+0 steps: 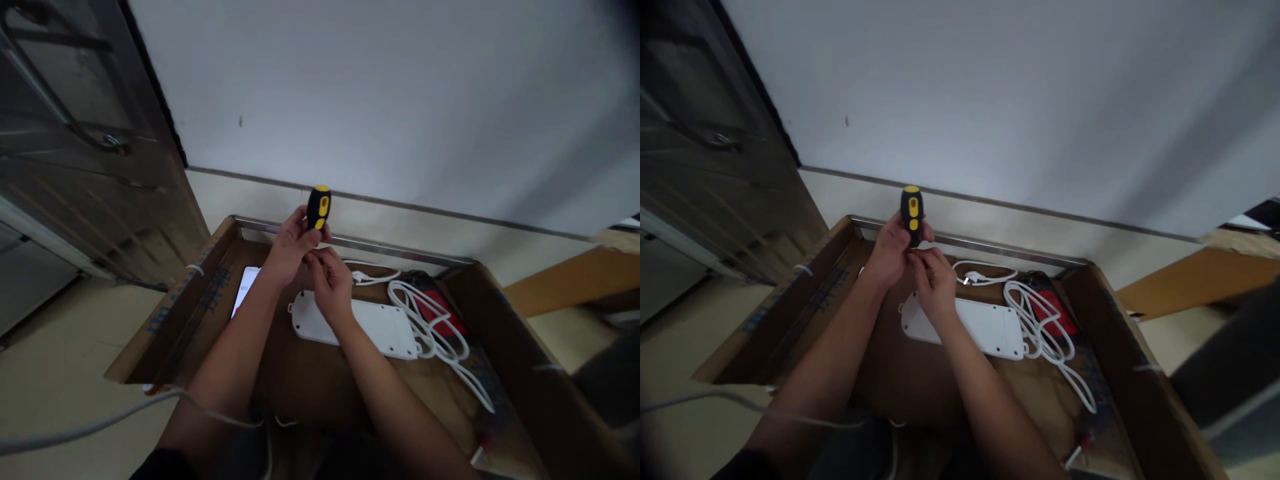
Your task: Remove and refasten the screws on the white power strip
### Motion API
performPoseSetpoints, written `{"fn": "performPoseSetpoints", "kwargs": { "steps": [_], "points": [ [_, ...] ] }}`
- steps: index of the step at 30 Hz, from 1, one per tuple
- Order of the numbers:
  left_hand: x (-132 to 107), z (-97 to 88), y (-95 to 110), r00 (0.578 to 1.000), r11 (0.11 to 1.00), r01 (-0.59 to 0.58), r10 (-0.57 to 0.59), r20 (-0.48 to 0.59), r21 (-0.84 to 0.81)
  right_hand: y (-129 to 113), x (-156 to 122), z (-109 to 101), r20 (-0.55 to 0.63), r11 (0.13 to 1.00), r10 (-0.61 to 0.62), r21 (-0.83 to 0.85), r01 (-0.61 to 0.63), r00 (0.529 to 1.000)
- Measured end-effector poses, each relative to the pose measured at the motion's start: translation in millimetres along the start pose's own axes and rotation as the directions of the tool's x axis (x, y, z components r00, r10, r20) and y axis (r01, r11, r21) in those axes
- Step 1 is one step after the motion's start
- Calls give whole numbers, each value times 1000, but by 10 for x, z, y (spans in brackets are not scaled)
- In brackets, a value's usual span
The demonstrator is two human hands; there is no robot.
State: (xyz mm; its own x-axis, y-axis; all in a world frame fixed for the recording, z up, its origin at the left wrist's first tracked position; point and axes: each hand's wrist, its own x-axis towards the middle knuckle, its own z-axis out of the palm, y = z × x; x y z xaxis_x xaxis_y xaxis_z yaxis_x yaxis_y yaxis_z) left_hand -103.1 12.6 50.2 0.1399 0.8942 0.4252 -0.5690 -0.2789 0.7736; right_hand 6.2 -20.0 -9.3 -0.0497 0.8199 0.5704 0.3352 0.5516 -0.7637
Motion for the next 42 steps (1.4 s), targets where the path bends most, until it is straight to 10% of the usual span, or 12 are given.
{"fn": "performPoseSetpoints", "kwargs": {
  "steps": [9,21,29,38,42],
  "points": [
    [-72,69,2,995,996,81,-79,60,-39,80,-70,40,-82,993,116,-28,-119,990],
    [-17,102,33,995,992,101,-103,-18,-74,-134,-21,-104,64,997,-43,67,39,997],
    [-11,88,20,993,995,-100,101,-60,20,-187,-15,-102,64,995,-12,100,5,998],
    [-48,81,12,972,974,221,-215,-99,50,-98,11,-125,18,994,45,104,-46,999],
    [-30,93,22,997,999,40,-38,-62,29,-100,10,-129,47,989,68,125,-73,997]
  ]
}}
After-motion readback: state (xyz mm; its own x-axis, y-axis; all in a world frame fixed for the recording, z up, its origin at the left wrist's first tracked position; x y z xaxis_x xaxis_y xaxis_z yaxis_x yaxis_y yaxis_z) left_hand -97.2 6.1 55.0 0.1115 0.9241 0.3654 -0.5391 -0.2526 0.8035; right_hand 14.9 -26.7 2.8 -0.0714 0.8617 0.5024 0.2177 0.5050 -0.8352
